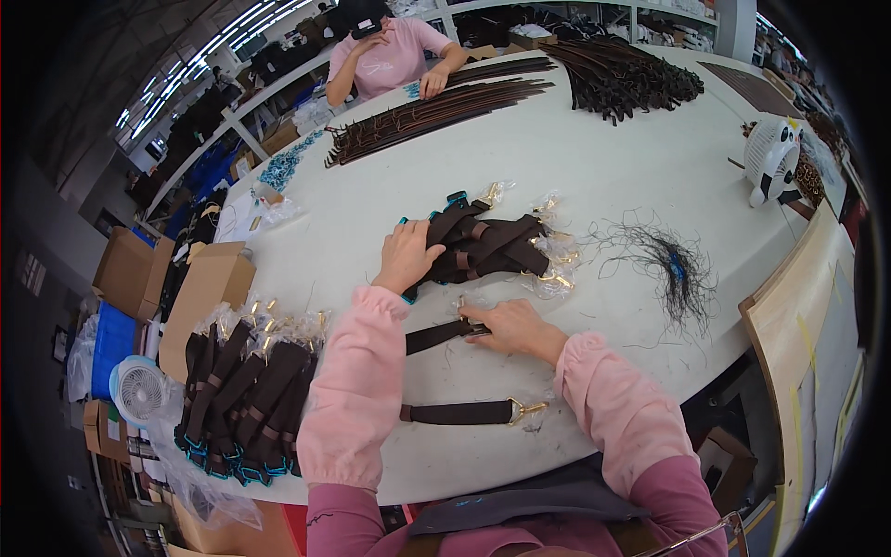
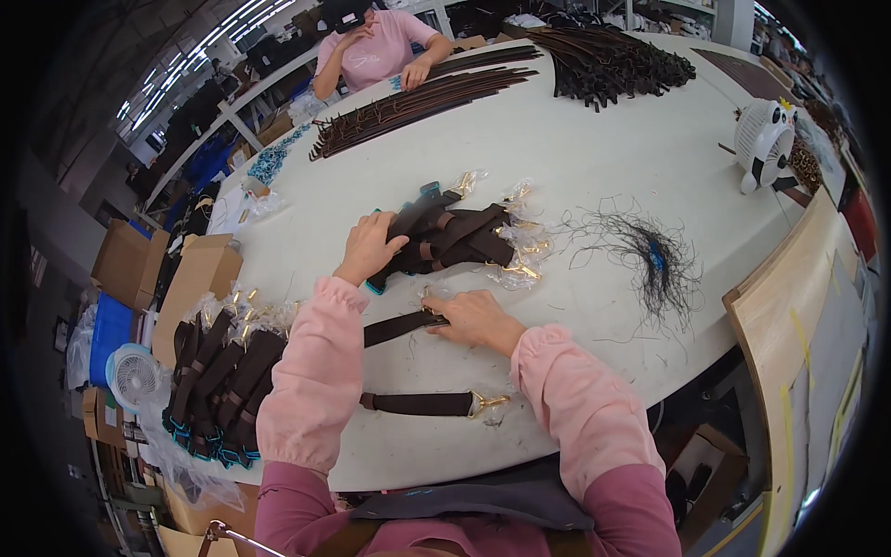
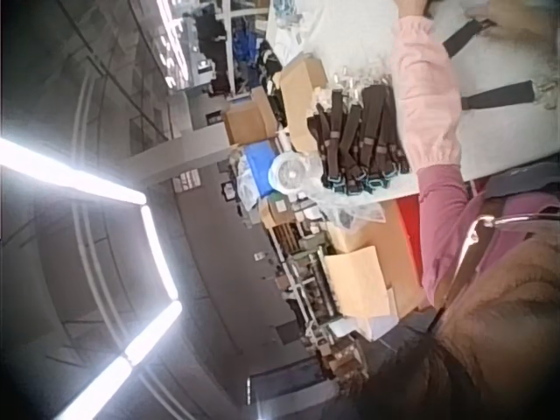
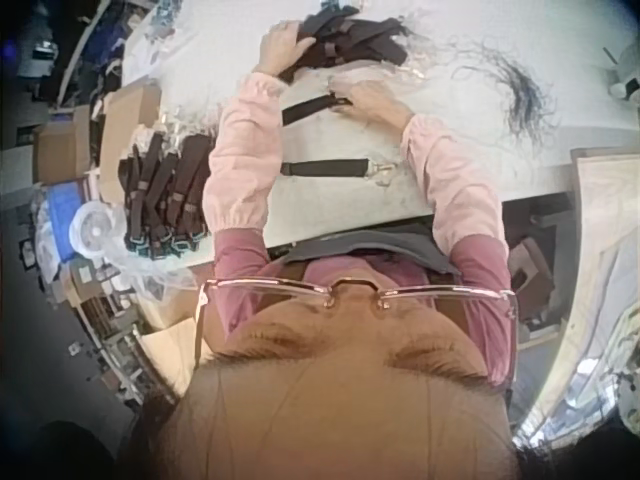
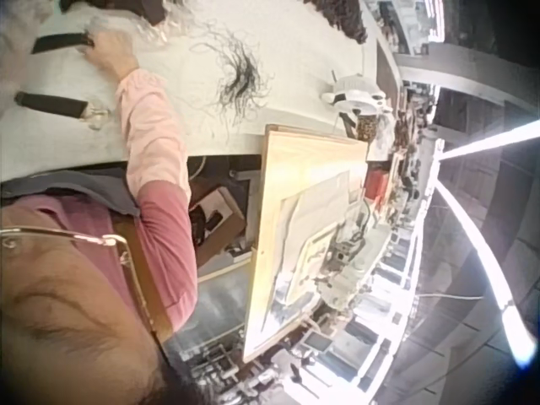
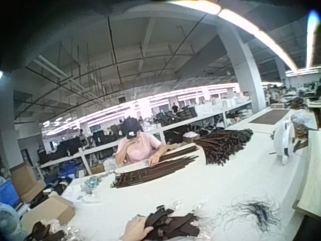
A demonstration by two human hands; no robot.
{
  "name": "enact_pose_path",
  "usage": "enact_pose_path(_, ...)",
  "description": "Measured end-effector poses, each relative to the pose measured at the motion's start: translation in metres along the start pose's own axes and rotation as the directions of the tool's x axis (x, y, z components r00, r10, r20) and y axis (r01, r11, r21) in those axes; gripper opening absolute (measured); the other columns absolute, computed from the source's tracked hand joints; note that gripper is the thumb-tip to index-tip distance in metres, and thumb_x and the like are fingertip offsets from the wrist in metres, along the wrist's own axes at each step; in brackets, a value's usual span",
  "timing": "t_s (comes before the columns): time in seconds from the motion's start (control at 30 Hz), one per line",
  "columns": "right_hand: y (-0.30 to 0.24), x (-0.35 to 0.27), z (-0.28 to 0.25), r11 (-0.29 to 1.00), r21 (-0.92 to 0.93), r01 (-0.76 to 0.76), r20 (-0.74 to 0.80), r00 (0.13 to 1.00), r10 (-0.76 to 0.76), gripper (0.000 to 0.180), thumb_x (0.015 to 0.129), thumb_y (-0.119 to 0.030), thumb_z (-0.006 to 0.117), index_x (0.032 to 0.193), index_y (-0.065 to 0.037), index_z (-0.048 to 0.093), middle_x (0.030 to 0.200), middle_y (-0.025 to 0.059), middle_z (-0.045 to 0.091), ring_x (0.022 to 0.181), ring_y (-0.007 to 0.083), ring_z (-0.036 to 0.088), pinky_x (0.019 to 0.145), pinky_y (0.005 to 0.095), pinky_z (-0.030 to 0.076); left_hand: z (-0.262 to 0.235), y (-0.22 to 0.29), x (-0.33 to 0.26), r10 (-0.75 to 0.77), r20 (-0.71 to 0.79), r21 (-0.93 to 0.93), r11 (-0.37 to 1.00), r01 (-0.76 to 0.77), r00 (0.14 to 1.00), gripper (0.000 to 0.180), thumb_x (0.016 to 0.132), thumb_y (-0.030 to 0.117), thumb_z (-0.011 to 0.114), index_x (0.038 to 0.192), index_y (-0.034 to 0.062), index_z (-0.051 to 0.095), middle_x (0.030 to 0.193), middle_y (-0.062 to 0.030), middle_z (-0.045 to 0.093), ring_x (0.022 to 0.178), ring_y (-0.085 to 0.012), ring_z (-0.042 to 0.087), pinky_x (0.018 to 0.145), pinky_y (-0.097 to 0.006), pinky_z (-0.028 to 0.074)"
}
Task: The person uses a small tool to attach gold-colored metal hooks to the ends of brown fabric straps. They repeatedly pick up a strap, insert the hook, and secure it before placing the finished item on a growing pile on the table.
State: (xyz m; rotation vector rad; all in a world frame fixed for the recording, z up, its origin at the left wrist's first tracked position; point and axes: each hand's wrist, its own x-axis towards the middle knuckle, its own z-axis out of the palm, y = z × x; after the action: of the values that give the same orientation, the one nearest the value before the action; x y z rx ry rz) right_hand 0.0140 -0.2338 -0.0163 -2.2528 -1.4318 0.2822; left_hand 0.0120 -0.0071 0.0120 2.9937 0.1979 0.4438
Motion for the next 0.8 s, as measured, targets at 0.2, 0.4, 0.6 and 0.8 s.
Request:
enact_pose_path(0.2,-0.002,-0.016,-0.002,0.999,-0.022,0.050,0.063,0.997,-0.048,0.019,0.074,-0.023,0.064,0.084,-0.008,0.061,0.070,0.0147,0.063,0.072,0.0337,0.062,0.063,0.0447,0.045,0.020,0.004,0.036,-0.218,0.133,-0.024,0.975,0.223,0.967,0.040,0.073,0.029,0.068,0.098,-0.0006,0.059,0.098,-0.0197,0.061,0.099,-0.0343,0.054,0.084,-0.042,0.042)
enact_pose_path(0.4,0.015,-0.028,-0.010,0.915,0.400,-0.046,-0.220,0.965,0.144,0.034,0.075,-0.025,0.068,0.102,-0.006,0.062,0.064,0.0116,0.059,0.063,0.0254,0.060,0.059,0.0376,0.045,-0.040,0.013,0.036,-0.020,0.056,-0.343,0.939,0.038,0.998,0.026,0.070,0.016,0.063,0.090,-0.0010,0.057,0.077,-0.0214,0.063,0.075,-0.0381,0.060,0.067,-0.041,0.046)
enact_pose_path(0.6,0.018,0.012,-0.020,0.800,0.600,-0.014,-0.581,0.679,0.448,0.078,0.071,-0.026,0.076,0.135,-0.005,0.036,0.083,0.0084,0.056,0.071,0.0202,0.055,0.065,0.0319,0.045,-0.142,0.056,0.011,0.244,0.095,-0.416,0.890,-0.184,0.965,0.023,0.074,0.010,0.061,0.094,0.0006,0.057,0.072,-0.0155,0.062,0.062,-0.0275,0.059,0.059,-0.034,0.044)
enact_pose_path(0.8,0.037,0.013,-0.012,0.913,0.396,0.095,-0.677,0.702,0.221,0.037,0.074,-0.016,0.068,0.108,-0.008,0.057,0.098,0.0085,0.055,0.080,0.0256,0.057,0.066,0.0339,0.046,-0.151,0.043,-0.031,0.138,0.314,-0.565,0.823,0.068,0.939,0.021,0.079,0.010,0.061,0.099,0.0027,0.058,0.067,-0.0019,0.054,0.058,-0.0099,0.047,0.053,-0.023,0.038)
